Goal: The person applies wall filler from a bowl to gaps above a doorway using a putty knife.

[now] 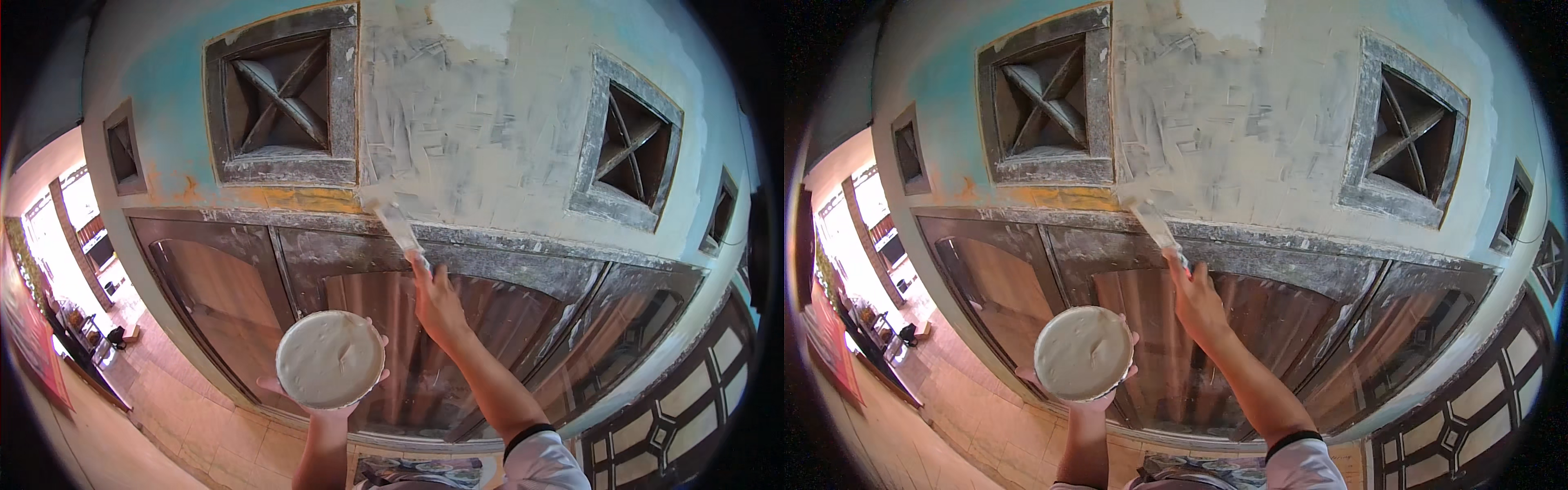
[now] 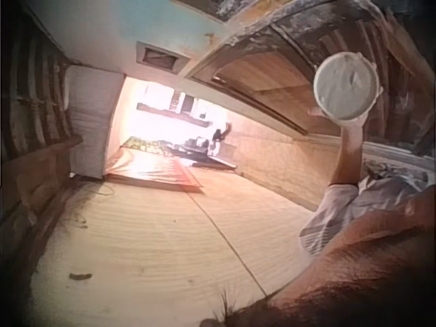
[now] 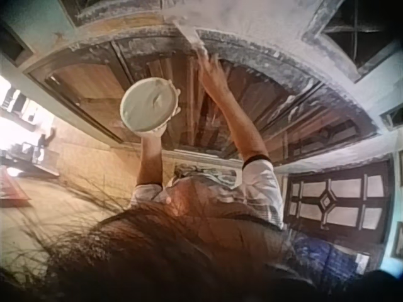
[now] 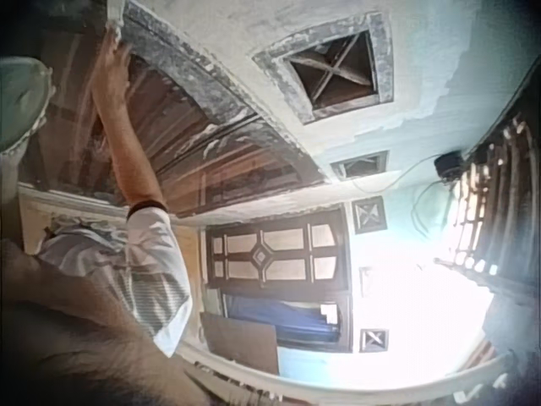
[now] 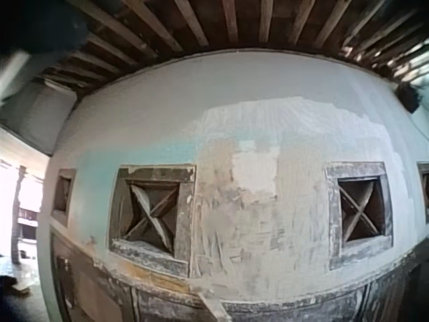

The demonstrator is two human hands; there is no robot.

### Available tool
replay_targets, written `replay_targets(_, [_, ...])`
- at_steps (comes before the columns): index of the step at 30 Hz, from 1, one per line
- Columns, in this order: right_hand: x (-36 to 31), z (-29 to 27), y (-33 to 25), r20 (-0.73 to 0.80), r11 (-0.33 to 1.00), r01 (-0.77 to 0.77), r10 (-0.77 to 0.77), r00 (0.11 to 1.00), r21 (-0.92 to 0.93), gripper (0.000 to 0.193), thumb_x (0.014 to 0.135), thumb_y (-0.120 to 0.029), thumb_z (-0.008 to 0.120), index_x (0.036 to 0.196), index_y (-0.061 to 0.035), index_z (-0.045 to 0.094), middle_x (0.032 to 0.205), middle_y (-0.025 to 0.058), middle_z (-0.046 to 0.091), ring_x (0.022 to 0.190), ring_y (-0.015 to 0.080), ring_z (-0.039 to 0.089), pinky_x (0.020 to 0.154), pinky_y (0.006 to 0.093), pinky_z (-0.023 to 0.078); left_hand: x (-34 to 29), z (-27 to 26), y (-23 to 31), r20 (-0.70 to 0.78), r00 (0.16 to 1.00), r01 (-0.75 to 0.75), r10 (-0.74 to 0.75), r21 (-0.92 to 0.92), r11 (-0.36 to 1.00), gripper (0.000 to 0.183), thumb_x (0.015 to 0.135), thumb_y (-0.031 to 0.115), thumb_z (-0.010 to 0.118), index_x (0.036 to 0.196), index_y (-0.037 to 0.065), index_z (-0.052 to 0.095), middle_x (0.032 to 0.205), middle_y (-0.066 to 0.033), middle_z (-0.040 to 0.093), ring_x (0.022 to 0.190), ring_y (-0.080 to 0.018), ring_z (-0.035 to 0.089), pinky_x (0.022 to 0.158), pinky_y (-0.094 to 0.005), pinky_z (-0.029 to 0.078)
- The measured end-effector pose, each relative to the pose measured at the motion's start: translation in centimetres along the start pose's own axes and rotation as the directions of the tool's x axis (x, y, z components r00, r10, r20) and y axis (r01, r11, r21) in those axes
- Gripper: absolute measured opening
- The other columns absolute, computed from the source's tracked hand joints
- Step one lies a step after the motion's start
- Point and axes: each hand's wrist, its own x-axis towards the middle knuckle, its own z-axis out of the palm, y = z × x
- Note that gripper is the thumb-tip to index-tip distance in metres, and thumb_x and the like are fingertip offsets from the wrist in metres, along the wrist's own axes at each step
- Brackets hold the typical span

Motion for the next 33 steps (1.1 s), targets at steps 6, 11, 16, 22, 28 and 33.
replay_targets(6, [0.3, -0.1, 1.0, 0.041, 0.988, -0.084, 0.09, 0.995, -0.132, 0.076, 0.094, -0.002, 0.057, 0.161, -0.0235, 0.029, 0.107, 0.0268, 0.05, 0.085, 0.0501, 0.064, 0.068, 0.0554, 0.057, 0.2, 0.4, -0.5, -0.028, 1.0, -0.014, 0.013, -0.05, 0.999, 0.144, 0.056, 0.096, 0.066, 0.161, 0.006, 0.025, 0.164, -0.0291, 0.023, 0.144, -0.0599, 0.029, 0.105, -0.0789, 0.04])
replay_targets(11, [-3.3, -0.5, 1.9, 0.013, 0.997, -0.049, 0.05, 0.999, -0.061, 0.068, 0.098, -0.006, 0.056, 0.159, -0.0196, 0.03, 0.107, 0.0287, 0.051, 0.085, 0.0517, 0.064, 0.068, 0.0556, 0.056, -0.4, 0.2, 0.3, 0.031, 0.999, -0.042, 0.042, -0.005, 0.999, 0.139, 0.064, 0.091, 0.068, 0.163, 0.008, 0.019, 0.164, -0.0333, 0.016, 0.144, -0.0629, 0.026, 0.104, -0.0801, 0.04])
replay_targets(16, [0.4, -0.4, 0.5, 0.003, 0.997, 0.02, -0.02, 1.0, -0.07, 0.078, 0.094, -0.002, 0.057, 0.162, -0.0229, 0.026, 0.105, 0.0255, 0.051, 0.081, 0.0476, 0.064, 0.065, 0.0523, 0.057, 0.2, 1.0, -0.6, 0.03, 0.999, -0.036, 0.037, -0.044, 0.998, 0.14, 0.061, 0.093, 0.066, 0.162, 0.007, 0.022, 0.164, -0.0309, 0.02, 0.144, -0.0618, 0.027, 0.104, -0.0796, 0.04])
replay_targets(22, [0.7, -0.5, 1.2, 0.08, 0.971, -0.046, 0.066, 0.995, -0.235, 0.083, 0.093, -0.002, 0.058, 0.163, -0.027, 0.023, 0.108, 0.0251, 0.051, 0.084, 0.0445, 0.068, 0.065, 0.0503, 0.06, 0.0, 0.7, -0.5, 0.01, 1.0, 0.0, 0.001, -0.036, 0.999, 0.144, 0.057, 0.096, 0.066, 0.161, 0.006, 0.024, 0.164, -0.0284, 0.023, 0.145, -0.0595, 0.028, 0.105, -0.0796, 0.04])
replay_targets(28, [-3.3, -1.1, 3.4, 0.034, 0.987, -0.053, 0.059, 0.998, -0.153, 0.066, 0.098, -0.003, 0.059, 0.156, -0.0166, 0.031, 0.11, 0.0332, 0.052, 0.083, 0.054, 0.065, 0.064, 0.0573, 0.055, -0.6, -0.2, 0.3, 0.0, 1.0, -0.009, 0.009, 0.001, 1.0, 0.145, 0.057, 0.095, 0.067, 0.161, 0.006, 0.023, 0.164, -0.0288, 0.023, 0.145, -0.059, 0.028, 0.105, -0.0798, 0.039])
replay_targets(33, [0.4, -1.6, -0.5, 0.0, 0.999, -0.007, 0.007, 1.0, -0.042, 0.061, 0.1, -0.007, 0.058, 0.155, -0.0151, 0.033, 0.107, 0.0294, 0.051, 0.084, 0.0535, 0.064, 0.066, 0.058, 0.055, 0.4, 0.4, -0.5, -0.006, 1.0, 0.004, -0.004, -0.03, 1.0, 0.146, 0.056, 0.095, 0.068, 0.161, 0.006, 0.022, 0.164, -0.0292, 0.023, 0.145, -0.0584, 0.029, 0.106, -0.0794, 0.039])
